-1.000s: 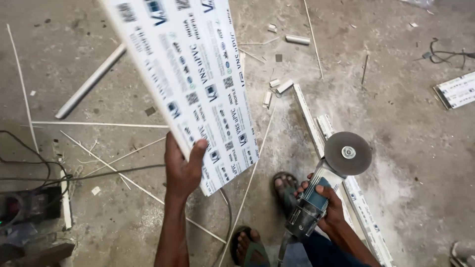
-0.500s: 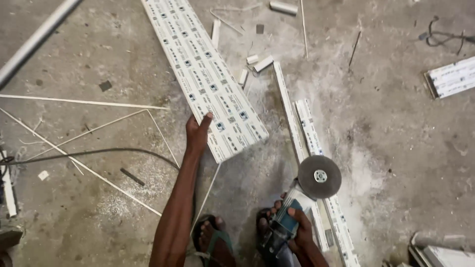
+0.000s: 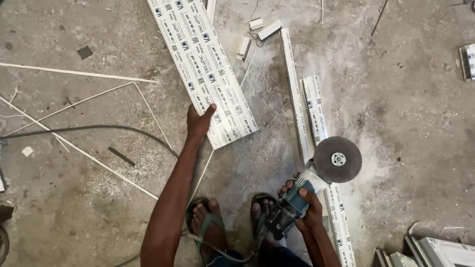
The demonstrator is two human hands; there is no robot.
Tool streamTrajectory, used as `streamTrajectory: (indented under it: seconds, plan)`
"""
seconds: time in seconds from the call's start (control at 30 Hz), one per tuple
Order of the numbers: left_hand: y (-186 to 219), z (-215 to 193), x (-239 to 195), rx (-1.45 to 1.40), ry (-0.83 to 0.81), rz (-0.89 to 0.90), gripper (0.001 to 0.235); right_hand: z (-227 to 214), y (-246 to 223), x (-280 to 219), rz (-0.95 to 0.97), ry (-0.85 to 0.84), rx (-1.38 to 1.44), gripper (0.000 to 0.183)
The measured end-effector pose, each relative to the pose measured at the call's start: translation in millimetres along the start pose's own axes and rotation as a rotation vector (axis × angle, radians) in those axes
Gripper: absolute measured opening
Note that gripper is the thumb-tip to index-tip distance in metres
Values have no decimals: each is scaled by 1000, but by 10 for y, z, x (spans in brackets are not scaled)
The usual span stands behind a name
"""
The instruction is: The person cuts a length of PVC window profile on a workbench using a utility knife, then carries the cut pieces to a stack of finished frames on the floor. They then pick up an angle grinder and grind the edge of a profile piece laid on the floor, repositioning the piece between passes.
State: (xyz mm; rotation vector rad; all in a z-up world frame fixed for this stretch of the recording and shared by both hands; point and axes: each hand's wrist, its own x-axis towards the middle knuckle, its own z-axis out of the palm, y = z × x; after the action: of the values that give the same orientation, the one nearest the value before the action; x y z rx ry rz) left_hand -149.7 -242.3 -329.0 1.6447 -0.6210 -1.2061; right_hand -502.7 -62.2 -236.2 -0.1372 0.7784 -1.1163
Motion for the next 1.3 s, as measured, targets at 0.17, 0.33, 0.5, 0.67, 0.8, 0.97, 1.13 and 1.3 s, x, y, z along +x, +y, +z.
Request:
streamTrajectory:
  seconds: [0.17,0.33,0.5,0.67,0.8,0.97,1.13,1.3]
  plan:
    - [-138,-195,52,317,113,-55,45,15,-115,-56,-65,59,-44,52]
    - [84,-243,-506,442,190,116,41,30,-137,-42,-115,97,-42,51]
    - [-353,-30,-1512,444,-229,-22,47,47,-157,13,-152,93,-67,49]
    - [-401,64,-1858,413,-315,-106,54,74,-141,45,-137,93,-80,51]
    - [-303,163,-1807,529,-281,15,63,67,-106,60,-136,104,-83,52]
    - [-204,283,-1385,726,106,230,87,5,-98,-14,-125,132,-73,53]
    - [-181,310,-1104,714,169,102,99,-72,-136,-61,-123,93,-51,52]
    - [-147,324,-1035,585,246,-8,99,-194,-132,-117,-118,166,-42,52]
